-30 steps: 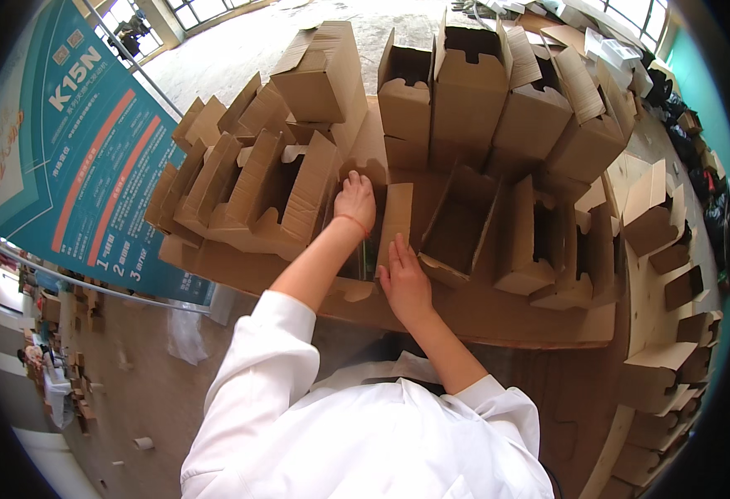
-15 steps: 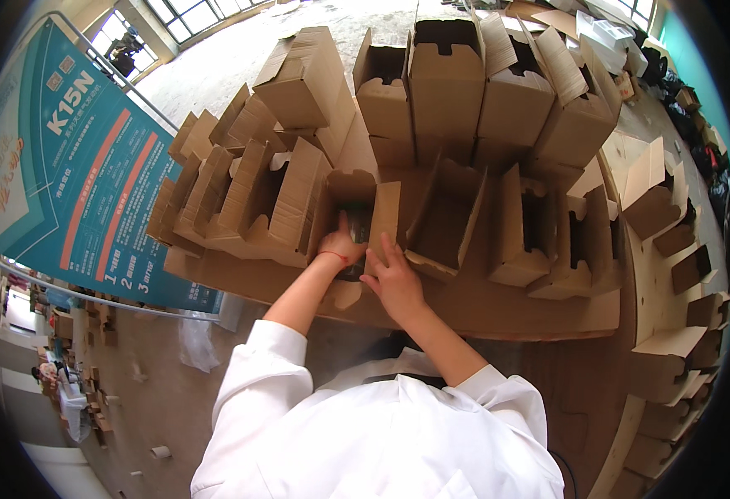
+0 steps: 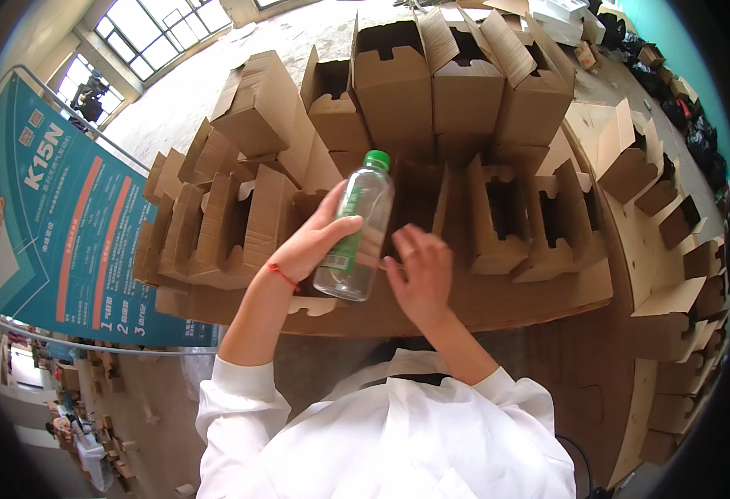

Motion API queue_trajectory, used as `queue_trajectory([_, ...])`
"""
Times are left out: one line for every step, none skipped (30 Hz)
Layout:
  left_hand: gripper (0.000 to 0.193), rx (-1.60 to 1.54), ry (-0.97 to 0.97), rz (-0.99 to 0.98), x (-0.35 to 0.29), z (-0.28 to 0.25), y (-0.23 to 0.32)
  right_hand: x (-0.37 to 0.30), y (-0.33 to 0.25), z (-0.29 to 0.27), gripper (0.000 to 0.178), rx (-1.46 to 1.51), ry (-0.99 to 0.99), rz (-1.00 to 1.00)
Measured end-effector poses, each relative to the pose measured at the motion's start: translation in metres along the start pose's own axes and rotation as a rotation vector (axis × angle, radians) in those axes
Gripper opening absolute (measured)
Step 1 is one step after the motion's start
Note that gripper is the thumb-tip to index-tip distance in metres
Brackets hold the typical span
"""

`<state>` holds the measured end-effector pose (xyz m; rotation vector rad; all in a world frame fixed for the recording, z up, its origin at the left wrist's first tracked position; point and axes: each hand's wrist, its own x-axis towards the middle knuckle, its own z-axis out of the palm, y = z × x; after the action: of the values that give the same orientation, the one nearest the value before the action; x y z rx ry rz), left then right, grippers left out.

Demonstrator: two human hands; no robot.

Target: The person places plastic bottles into individual cardboard inserts arranged on a table, handling one bottle at a time and sliding it into the designated slot within each insert.

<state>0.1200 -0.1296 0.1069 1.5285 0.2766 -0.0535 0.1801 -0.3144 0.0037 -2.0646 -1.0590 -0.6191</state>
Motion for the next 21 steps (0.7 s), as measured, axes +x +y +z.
queue_trajectory([0.077,-0.076,-0.044,-0.022,0.007,0.009,0.002,0.008,0.006,-0.010,0.063,-0.023,0.021,0.089])
queue_trajectory([0.076,-0.143,-0.093,-0.057,0.015,0.022,0.006,0.012,0.012,-0.017,0.065,-0.046,0.045,0.181])
queue_trajectory([0.075,-0.103,-0.085,-0.050,0.024,0.031,0.006,0.005,0.020,-0.014,0.065,-0.010,0.024,0.245])
queue_trajectory([0.074,-0.063,-0.078,-0.044,0.035,0.039,0.003,-0.006,0.031,-0.002,0.065,0.026,0.003,0.310])
queue_trajectory([0.077,0.032,-0.055,-0.094,0.045,0.044,-0.004,-0.014,0.038,0.003,0.064,0.064,-0.018,0.370])
queue_trajectory([0.080,0.126,-0.035,-0.147,0.057,0.047,-0.014,-0.018,0.041,0.002,0.062,0.136,-0.118,0.454])
queue_trajectory([0.083,0.219,-0.014,-0.201,0.066,0.051,-0.020,-0.021,0.043,0.000,0.059,0.210,-0.219,0.535])
queue_trajectory([0.088,0.486,-0.048,-0.252,0.076,0.059,-0.017,-0.025,0.047,-0.003,0.057,0.281,-0.317,0.625])
queue_trajectory([0.092,0.754,-0.080,-0.297,0.084,0.067,-0.011,-0.027,0.050,-0.005,0.052,0.254,-0.318,0.629])
queue_trajectory([0.097,1.022,-0.110,-0.339,0.092,0.072,-0.007,-0.028,0.054,-0.007,0.051,0.241,-0.329,0.625])
queue_trajectory([0.107,1.116,-0.180,-0.349,0.097,0.074,-0.006,-0.029,0.055,-0.010,0.051,0.235,-0.343,0.619])
queue_trajectory([0.107,1.152,-0.190,-0.404,0.104,0.077,-0.009,-0.029,0.056,-0.012,0.050,0.229,-0.358,0.612])
queue_trajectory([0.107,1.189,-0.200,-0.459,0.114,0.080,-0.016,-0.030,0.056,-0.013,0.049,0.240,-0.356,0.597])
queue_trajectory([0.106,1.223,-0.203,-0.518,0.121,0.081,-0.025,-0.032,0.052,-0.013,0.049,0.255,-0.357,0.579])
queue_trajectory([0.108,1.256,-0.159,-0.501,0.131,0.084,-0.037,-0.033,0.051,-0.014,0.048,0.262,-0.353,0.568])
queue_trajectory([0.109,1.287,-0.115,-0.483,0.142,0.085,-0.052,-0.032,0.049,-0.016,0.047,0.279,-0.350,0.584])
queue_trajectory([0.111,1.318,-0.069,-0.465,0.153,0.085,-0.066,-0.031,0.046,-0.018,0.046,0.297,-0.348,0.599])
queue_trajectory([0.112,1.278,-0.041,-0.491,0.158,0.083,-0.079,-0.032,0.045,-0.020,0.045,0.318,-0.351,0.609])
queue_trajectory([0.113,1.237,-0.013,-0.518,0.163,0.082,-0.091,-0.035,0.047,-0.018,0.046,0.322,-0.355,0.588])
queue_trajectory([0.114,1.192,0.016,-0.543,0.172,0.076,-0.114,-0.039,0.050,-0.015,0.047,0.323,-0.361,0.564])
queue_trajectory([0.114,1.241,0.002,-0.541,0.182,0.060,-0.153,-0.040,0.048,-0.013,0.048,0.333,-0.376,0.528])
